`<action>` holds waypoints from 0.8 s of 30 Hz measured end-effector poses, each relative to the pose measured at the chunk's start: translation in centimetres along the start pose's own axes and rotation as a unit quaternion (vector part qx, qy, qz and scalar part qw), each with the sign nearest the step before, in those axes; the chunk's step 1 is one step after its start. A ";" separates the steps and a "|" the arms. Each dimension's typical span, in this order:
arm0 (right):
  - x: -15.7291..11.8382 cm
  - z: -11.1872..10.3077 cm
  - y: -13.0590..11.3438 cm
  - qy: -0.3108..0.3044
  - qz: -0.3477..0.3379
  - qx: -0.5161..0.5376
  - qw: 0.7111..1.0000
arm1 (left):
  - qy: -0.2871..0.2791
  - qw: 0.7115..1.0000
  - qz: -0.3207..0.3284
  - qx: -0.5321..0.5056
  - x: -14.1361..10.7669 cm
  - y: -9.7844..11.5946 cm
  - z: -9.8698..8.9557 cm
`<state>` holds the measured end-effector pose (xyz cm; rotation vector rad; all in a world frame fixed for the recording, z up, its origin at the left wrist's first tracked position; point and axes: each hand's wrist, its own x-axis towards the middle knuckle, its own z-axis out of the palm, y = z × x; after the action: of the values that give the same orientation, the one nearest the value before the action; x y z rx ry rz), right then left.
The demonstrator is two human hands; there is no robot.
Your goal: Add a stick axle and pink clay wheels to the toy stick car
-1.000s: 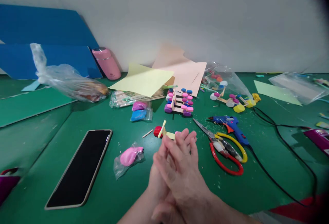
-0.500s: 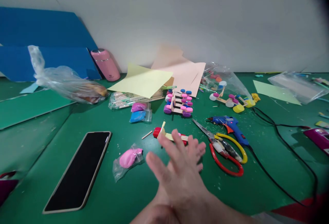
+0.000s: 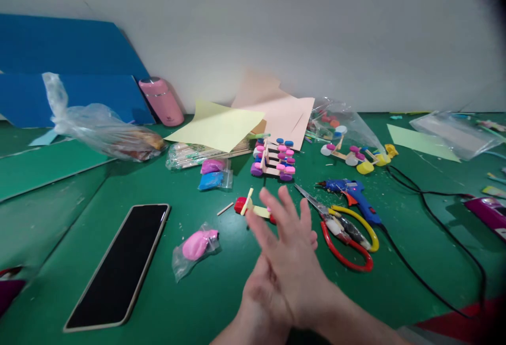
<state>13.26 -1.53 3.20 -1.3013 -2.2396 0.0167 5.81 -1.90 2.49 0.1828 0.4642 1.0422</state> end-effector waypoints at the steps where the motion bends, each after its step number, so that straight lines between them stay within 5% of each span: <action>1: 0.1 -0.1 0.6 -0.012 0.007 0.010 1.000 | -0.002 1.000 -0.011 -0.012 0.0 0.1 0.1; 7: -0.3 0.1 1.0 -0.061 -0.022 0.041 0.997 | 0.013 0.998 -0.032 -0.055 0.0 1.0 0.5; 14: 1.2 -0.2 1.4 0.031 0.047 0.051 0.997 | 0.048 0.999 -0.014 0.004 0.0 0.0 0.3; 19: -0.6 -1.2 2.6 0.127 0.074 0.130 0.981 | 0.065 0.997 -0.025 -0.040 -0.1 1.1 -0.1; 24: -2.5 -0.7 1.9 0.095 0.084 0.118 0.985 | 0.067 0.995 -0.029 -0.068 -0.2 1.3 -0.1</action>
<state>16.02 -2.69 2.19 -1.3005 -1.8995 0.2050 4.66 -1.45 2.92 -0.0221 0.5159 1.0290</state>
